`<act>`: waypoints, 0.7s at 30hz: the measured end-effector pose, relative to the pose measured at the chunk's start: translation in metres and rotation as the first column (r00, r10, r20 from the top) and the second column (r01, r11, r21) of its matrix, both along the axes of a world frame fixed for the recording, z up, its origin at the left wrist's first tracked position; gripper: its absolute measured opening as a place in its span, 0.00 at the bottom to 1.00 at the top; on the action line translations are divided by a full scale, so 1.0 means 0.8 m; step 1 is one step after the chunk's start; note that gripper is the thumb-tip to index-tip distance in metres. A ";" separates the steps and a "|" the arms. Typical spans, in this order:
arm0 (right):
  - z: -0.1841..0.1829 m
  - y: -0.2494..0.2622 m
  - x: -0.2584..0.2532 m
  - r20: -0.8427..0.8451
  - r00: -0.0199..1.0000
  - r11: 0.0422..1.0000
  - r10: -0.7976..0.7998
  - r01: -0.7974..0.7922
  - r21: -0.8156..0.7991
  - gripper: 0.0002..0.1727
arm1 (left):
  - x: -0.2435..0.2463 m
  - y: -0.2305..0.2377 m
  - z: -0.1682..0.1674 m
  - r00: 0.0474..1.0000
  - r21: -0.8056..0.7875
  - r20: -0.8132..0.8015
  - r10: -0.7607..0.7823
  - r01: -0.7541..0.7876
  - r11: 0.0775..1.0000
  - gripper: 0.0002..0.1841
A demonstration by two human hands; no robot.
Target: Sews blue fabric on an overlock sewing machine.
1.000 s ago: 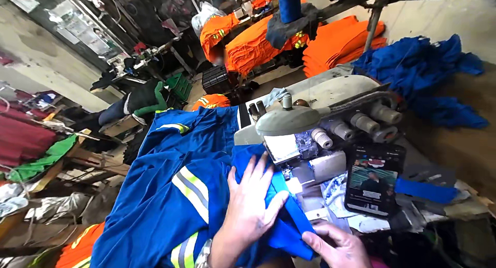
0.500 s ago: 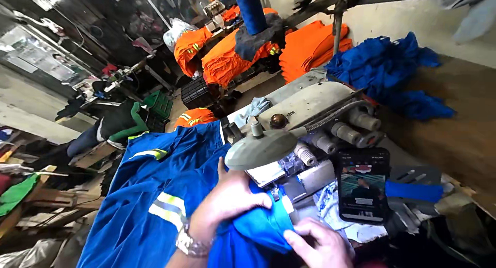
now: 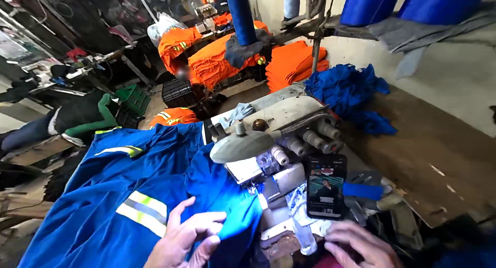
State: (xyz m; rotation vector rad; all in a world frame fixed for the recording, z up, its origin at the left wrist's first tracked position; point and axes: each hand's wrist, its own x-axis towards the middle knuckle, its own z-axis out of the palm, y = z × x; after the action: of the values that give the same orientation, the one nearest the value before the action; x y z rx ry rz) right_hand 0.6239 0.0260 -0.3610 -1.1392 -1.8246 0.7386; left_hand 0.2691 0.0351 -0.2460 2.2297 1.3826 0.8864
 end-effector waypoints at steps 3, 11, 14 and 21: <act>0.004 -0.002 0.008 0.095 0.992 0.994 -0.089 0.082 0.078 0.10 | 0.013 -0.012 0.025 0.991 -0.105 0.120 -0.053 0.066 0.992 0.14; -0.018 0.031 -0.003 0.298 0.923 0.940 -0.244 0.149 0.307 0.12 | 0.012 -0.038 0.049 0.963 -0.138 -0.055 -0.265 0.255 0.957 0.13; -0.017 0.037 -0.003 0.302 0.919 0.935 -0.253 0.152 0.321 0.11 | 0.013 -0.047 0.043 0.972 -0.057 -0.057 -0.229 0.226 0.972 0.10; -0.008 0.017 -0.001 0.222 0.967 0.954 -0.124 0.055 0.296 0.10 | 0.007 -0.053 0.037 0.974 -0.096 -0.021 -0.224 0.221 0.970 0.09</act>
State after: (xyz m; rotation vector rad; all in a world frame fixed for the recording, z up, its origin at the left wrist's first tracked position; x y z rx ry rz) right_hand 0.6227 0.0394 -0.3670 -1.1449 -1.9860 0.2768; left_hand 0.2749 -0.0075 -0.2168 2.2803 1.1327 0.6984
